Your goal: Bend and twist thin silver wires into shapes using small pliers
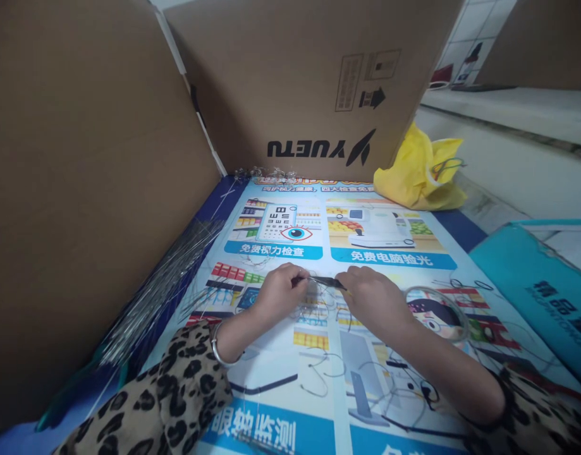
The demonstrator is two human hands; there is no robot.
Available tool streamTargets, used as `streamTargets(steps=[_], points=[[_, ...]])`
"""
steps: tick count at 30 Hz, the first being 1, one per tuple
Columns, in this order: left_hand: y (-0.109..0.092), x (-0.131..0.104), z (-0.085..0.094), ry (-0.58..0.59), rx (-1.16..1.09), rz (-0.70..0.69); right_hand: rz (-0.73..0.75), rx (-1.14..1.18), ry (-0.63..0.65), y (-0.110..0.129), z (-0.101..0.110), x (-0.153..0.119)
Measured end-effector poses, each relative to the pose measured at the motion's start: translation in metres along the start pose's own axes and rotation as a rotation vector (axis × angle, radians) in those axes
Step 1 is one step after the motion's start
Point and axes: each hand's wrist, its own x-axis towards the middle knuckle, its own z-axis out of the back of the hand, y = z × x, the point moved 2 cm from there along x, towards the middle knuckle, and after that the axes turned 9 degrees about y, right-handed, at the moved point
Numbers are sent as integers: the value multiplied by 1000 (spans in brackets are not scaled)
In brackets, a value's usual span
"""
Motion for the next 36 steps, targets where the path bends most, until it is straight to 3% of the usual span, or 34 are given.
streamTargets(steps=[17,29,36], points=[[-2,-1,-2,-38,98,-12,84,-296,-217,10,15,-10],[-2,-1,-2,-51,103,-7,49,-295,-139,17,22,-11],[-1,1,-2,29,54,-25,31,-170,-53,4,11,-6]])
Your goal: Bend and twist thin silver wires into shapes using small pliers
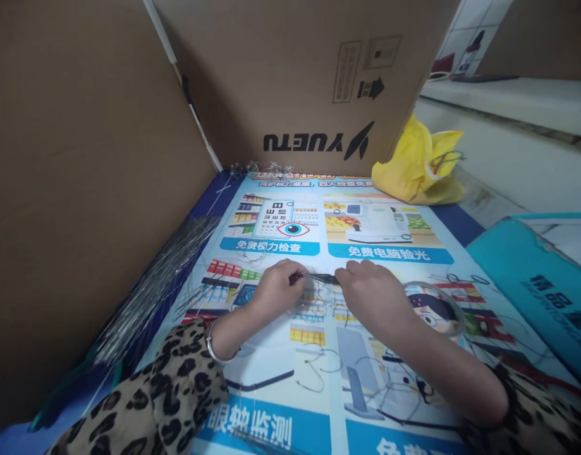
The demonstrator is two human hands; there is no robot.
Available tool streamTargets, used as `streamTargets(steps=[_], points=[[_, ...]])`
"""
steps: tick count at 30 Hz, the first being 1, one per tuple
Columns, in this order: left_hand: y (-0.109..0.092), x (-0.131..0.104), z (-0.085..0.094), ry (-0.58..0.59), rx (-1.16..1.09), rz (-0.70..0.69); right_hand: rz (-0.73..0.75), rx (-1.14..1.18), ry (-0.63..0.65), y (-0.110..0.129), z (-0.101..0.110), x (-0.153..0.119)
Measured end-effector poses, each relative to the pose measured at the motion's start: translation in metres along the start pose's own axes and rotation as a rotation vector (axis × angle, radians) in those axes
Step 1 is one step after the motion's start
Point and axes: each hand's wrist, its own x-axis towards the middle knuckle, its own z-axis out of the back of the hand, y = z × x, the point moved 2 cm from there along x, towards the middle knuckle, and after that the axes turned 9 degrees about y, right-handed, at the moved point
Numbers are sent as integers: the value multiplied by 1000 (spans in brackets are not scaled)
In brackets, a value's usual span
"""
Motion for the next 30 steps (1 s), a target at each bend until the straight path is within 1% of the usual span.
streamTargets(steps=[4,8,13,18,24,29,30], points=[[1,0,-1,31,-18,-20,-13,39,32,-4,-5,2],[3,-1,-2,51,1,-27,2,42,48,-3,-7,3],[5,0,-4,39,13,-32,20,65,48,-1,-8,4],[6,0,-3,48,-2,-40,21,80,45,-6,-8,3],[5,1,-1,34,24,-53,3,58,84,-22,3,3],[4,1,1,26,33,-54,25,-10,148,-46,12,-2],[4,1,1,28,33,-52,52,-13,174,-50,12,-4]])
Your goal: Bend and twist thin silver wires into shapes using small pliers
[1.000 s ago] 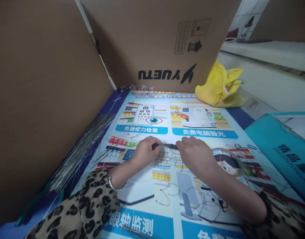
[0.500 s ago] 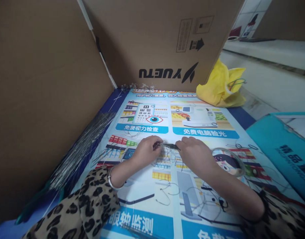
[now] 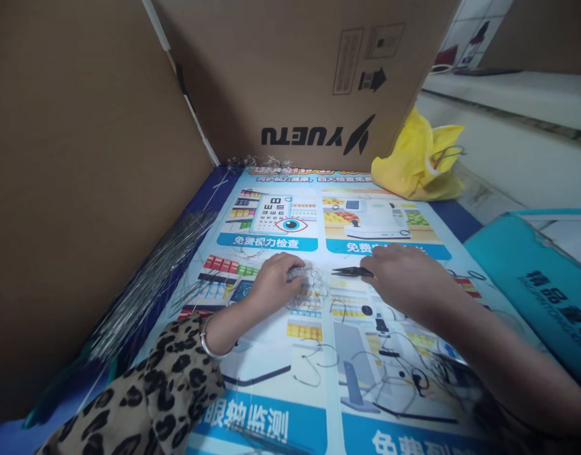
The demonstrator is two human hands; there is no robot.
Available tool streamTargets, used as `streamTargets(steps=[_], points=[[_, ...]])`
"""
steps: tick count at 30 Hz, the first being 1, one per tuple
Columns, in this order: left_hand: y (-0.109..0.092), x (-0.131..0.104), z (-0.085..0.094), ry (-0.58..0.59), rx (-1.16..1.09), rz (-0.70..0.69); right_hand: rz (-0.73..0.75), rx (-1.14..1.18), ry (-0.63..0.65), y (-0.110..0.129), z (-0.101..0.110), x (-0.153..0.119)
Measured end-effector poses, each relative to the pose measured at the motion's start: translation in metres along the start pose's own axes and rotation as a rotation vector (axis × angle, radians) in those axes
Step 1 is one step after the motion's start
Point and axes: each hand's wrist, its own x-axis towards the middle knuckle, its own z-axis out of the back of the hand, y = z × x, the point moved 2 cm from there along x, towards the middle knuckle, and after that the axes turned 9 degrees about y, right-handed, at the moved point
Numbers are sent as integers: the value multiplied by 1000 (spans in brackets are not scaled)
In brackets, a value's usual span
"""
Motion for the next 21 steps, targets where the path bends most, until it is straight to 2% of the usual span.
streamTargets(steps=[4,10,16,21], points=[[-1,0,1,-8,-7,-2,54,5,107,-16,-4,-10],[1,0,4,-79,-45,-65,15,-26,216,-30,-2,-15],[-2,-1,10,-98,-68,38,31,-28,269,-20,0,-15],[-5,-2,11,-119,-69,36,101,-23,210,-9,0,-19]])
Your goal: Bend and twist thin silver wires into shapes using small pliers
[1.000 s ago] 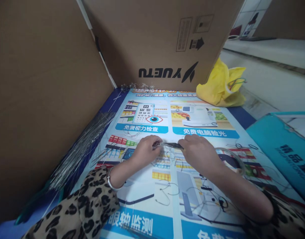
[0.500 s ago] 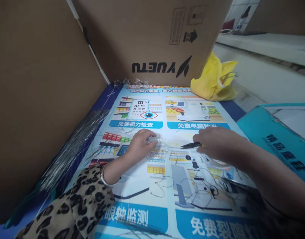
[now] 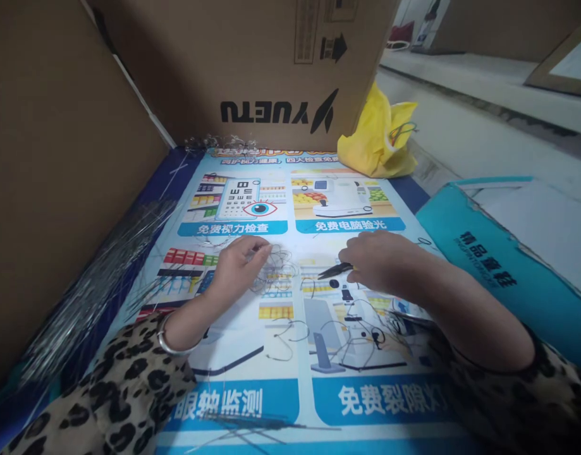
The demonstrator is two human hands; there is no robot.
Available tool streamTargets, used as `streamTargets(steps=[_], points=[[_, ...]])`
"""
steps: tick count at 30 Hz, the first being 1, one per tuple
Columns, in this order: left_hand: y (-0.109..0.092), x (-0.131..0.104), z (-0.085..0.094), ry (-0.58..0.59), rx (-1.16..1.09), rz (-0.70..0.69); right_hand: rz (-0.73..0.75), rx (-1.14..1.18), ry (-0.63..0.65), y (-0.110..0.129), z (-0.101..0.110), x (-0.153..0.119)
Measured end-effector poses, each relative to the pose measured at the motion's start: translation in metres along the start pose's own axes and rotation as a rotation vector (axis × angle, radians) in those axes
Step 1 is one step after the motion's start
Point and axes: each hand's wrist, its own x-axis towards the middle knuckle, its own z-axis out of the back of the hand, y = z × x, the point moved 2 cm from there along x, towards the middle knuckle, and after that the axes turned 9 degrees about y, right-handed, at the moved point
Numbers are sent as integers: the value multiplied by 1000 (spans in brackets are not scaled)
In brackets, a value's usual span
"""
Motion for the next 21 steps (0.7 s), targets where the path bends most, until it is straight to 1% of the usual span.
streamTargets(steps=[5,9,11,15,18,21], points=[[-1,-1,0,-11,31,-37,33,-1,29,5,3,-2],[-2,-3,1,-37,38,-56,-57,53,172,9,8,-1],[-2,-3,2,-50,32,-57,-84,62,214,11,10,-1],[-4,-3,2,-62,61,-64,-47,35,203,11,13,-5],[-3,-2,1,-66,113,-90,-23,26,165,12,13,-9],[-3,-1,0,-90,151,-141,64,28,99,18,14,-13]])
